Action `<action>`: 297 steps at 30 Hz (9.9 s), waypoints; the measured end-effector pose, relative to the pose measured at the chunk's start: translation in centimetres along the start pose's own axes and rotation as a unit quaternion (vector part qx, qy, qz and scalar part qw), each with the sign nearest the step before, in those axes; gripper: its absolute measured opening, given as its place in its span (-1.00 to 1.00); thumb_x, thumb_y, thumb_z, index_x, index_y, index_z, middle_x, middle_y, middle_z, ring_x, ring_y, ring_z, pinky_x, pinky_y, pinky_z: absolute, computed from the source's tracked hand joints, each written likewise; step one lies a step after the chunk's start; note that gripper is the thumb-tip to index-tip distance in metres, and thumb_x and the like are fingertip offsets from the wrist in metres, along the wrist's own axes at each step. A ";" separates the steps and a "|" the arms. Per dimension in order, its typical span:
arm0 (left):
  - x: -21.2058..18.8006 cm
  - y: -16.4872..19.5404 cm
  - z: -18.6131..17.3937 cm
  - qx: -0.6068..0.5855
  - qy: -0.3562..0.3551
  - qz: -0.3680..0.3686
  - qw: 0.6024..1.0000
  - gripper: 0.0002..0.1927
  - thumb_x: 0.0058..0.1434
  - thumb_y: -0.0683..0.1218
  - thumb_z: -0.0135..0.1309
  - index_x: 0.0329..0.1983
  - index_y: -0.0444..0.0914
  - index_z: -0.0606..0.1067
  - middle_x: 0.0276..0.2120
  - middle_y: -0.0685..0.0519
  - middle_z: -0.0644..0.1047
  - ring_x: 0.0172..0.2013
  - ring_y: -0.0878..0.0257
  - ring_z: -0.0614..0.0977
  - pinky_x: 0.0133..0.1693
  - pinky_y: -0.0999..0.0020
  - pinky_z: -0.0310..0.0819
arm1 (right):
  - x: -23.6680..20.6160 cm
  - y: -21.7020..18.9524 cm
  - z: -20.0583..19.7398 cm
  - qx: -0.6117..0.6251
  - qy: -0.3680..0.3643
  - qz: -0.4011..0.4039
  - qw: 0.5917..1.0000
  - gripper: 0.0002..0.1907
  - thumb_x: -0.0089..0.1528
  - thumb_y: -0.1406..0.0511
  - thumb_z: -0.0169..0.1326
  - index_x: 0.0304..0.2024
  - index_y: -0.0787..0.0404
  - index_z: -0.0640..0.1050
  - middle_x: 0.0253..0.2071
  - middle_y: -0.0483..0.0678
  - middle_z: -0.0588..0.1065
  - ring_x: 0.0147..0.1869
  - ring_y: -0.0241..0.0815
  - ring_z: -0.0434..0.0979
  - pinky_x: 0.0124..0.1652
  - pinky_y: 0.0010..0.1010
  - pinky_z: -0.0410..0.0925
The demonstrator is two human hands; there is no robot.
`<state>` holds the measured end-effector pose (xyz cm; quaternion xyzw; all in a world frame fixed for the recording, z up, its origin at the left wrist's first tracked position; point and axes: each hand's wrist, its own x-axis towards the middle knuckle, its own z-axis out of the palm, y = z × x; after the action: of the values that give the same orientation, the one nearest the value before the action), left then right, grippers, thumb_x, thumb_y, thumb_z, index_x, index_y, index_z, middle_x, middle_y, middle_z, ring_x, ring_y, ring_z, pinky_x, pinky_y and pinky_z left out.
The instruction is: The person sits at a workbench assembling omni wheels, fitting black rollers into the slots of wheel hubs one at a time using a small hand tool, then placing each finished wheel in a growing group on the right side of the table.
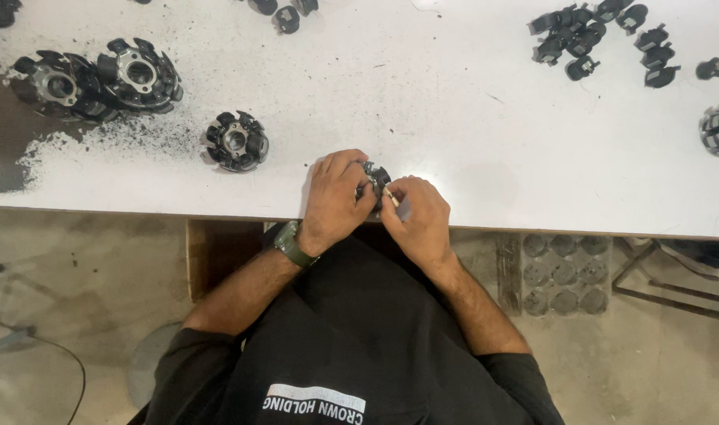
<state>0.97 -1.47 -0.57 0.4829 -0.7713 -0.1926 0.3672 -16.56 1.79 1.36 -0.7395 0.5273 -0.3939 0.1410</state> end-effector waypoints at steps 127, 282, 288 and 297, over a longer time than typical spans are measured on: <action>1.7 -5.4 -16.0 0.221 -0.038 -0.096 0.970 0.11 -0.02 0.15 0.42 0.50 -0.33 0.15 0.12 -0.27 0.44 0.14 -0.17 0.42 0.11 -0.12 0.37 | 0.0 8.1 -5.5 -0.082 0.181 0.031 0.980 -0.81 0.34 0.42 0.18 -0.02 0.29 0.49 -0.14 0.03 0.50 0.00 0.08 0.50 0.35 0.03 0.26; 0.3 -0.3 -2.2 0.013 -0.053 0.066 0.996 -0.89 0.24 -0.19 0.13 -0.18 -0.29 0.53 -0.11 -0.03 0.57 -0.16 -0.02 0.63 -0.13 0.12 0.54 | -1.5 2.0 2.7 0.016 0.069 -0.086 0.994 -0.74 0.15 0.53 0.25 -0.13 0.28 0.53 -0.15 0.08 0.52 0.07 0.08 0.56 0.32 0.10 0.32; 0.2 0.0 -2.2 0.015 -0.059 0.061 0.996 -0.89 0.21 -0.20 0.14 -0.20 -0.28 0.50 -0.16 -0.03 0.53 -0.19 -0.03 0.62 -0.16 0.10 0.54 | -1.8 2.5 2.9 0.006 0.069 -0.098 0.993 -0.73 0.13 0.53 0.25 -0.14 0.28 0.53 -0.17 0.07 0.53 0.08 0.07 0.56 0.33 0.13 0.28; -0.8 -1.0 -1.1 0.026 -0.039 0.079 0.996 -0.82 0.14 -0.20 0.17 -0.19 -0.29 0.48 -0.03 -0.01 0.55 -0.18 0.01 0.63 -0.17 0.15 0.57 | -2.8 3.3 3.6 -0.015 0.082 -0.112 0.990 -0.69 0.08 0.50 0.29 -0.15 0.24 0.53 -0.19 0.01 0.53 0.11 0.02 0.53 0.39 0.12 0.16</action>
<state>2.63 -1.12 -0.77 0.4223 -0.8254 -0.1617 0.3380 -16.47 2.17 -4.26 -0.7612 0.4568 -0.4584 0.0417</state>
